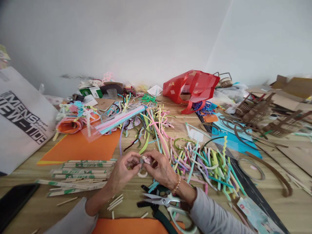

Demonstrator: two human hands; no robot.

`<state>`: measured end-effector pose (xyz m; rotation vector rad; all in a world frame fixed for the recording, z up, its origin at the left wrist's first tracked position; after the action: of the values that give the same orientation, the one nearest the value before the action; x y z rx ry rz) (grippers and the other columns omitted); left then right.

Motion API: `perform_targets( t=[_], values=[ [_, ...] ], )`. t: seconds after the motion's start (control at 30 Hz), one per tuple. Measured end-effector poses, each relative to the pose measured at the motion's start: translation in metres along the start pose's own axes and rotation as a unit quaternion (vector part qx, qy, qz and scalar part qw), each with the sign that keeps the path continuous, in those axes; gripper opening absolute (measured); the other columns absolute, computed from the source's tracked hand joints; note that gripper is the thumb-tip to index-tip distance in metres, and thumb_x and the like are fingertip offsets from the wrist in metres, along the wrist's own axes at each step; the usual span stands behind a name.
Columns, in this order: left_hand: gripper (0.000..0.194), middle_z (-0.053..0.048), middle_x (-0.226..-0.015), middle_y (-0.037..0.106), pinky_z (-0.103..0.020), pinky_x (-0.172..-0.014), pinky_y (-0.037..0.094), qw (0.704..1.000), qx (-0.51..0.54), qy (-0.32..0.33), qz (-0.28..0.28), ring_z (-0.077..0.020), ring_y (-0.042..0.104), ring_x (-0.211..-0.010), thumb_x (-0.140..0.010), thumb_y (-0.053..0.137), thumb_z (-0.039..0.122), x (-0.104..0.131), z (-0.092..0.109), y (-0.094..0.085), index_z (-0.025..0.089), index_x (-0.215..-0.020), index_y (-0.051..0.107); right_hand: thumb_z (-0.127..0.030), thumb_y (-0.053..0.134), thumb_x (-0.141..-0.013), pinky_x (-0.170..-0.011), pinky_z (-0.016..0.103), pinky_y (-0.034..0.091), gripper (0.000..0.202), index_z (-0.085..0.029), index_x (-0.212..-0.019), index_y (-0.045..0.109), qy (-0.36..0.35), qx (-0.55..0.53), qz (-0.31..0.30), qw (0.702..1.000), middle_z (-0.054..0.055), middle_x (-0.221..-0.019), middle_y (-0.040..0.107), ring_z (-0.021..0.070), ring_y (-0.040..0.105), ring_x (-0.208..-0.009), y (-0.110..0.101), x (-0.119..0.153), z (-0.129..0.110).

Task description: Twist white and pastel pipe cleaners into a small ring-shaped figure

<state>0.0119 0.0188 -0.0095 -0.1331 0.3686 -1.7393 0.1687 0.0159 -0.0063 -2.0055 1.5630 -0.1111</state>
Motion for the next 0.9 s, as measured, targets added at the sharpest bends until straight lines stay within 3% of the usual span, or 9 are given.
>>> perform_targets(
  t=[0.27,0.5,0.73,0.9],
  values=[
    [0.010,-0.001,-0.070,0.066,-0.023,-0.058,0.047,0.999,0.044,-0.022,0.000,-0.0137,0.060,-0.061,-0.071,0.063,0.017,0.000,-0.001,0.001,0.016,-0.080,0.061,-0.018,0.059,-0.080,-0.062,0.023,0.045,0.024,-0.016,-0.104,0.064,-0.004,-0.010,0.002,1.000,0.002,-0.081,0.061,0.0140,0.056,-0.072,0.000,0.001,0.003],
    [0.019,-0.005,-0.086,0.070,-0.026,-0.067,0.049,0.995,0.083,-0.016,-0.053,-0.0168,0.063,-0.074,-0.081,0.058,0.025,-0.004,-0.005,-0.005,0.015,-0.095,0.067,-0.033,0.056,-0.087,-0.062,0.023,0.044,0.025,-0.014,-0.101,0.064,0.063,-0.118,-0.011,0.991,0.003,-0.084,0.061,0.0136,0.054,-0.072,-0.002,-0.003,0.008],
    [0.024,-0.006,-0.102,0.069,-0.031,-0.083,0.048,0.993,0.069,0.017,-0.094,-0.0230,0.062,-0.099,-0.074,0.066,0.018,-0.011,-0.007,-0.015,0.018,-0.098,0.067,-0.046,0.060,-0.084,-0.062,0.024,0.045,0.034,-0.015,-0.099,0.063,0.085,-0.207,-0.036,0.974,0.002,-0.081,0.061,0.0141,0.056,-0.070,-0.003,-0.004,0.011],
    [0.028,-0.006,-0.100,0.070,-0.032,-0.085,0.047,0.989,0.078,0.017,-0.122,-0.0218,0.063,-0.096,-0.072,0.069,0.018,-0.010,-0.007,-0.012,0.019,-0.099,0.064,-0.045,0.061,-0.083,-0.057,0.022,0.042,0.033,-0.016,-0.099,0.062,0.081,-0.204,-0.047,0.974,0.001,-0.076,0.059,0.0116,0.052,-0.065,-0.002,-0.004,0.009]
  ],
)
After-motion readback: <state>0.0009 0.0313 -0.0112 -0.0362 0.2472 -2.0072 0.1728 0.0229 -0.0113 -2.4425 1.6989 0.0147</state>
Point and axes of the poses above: each hand's wrist, its own x-axis away from the middle knuckle, its own y-axis out of the palm, z = x × y, the point moved 3 cm from there along -x, towards the middle knuckle
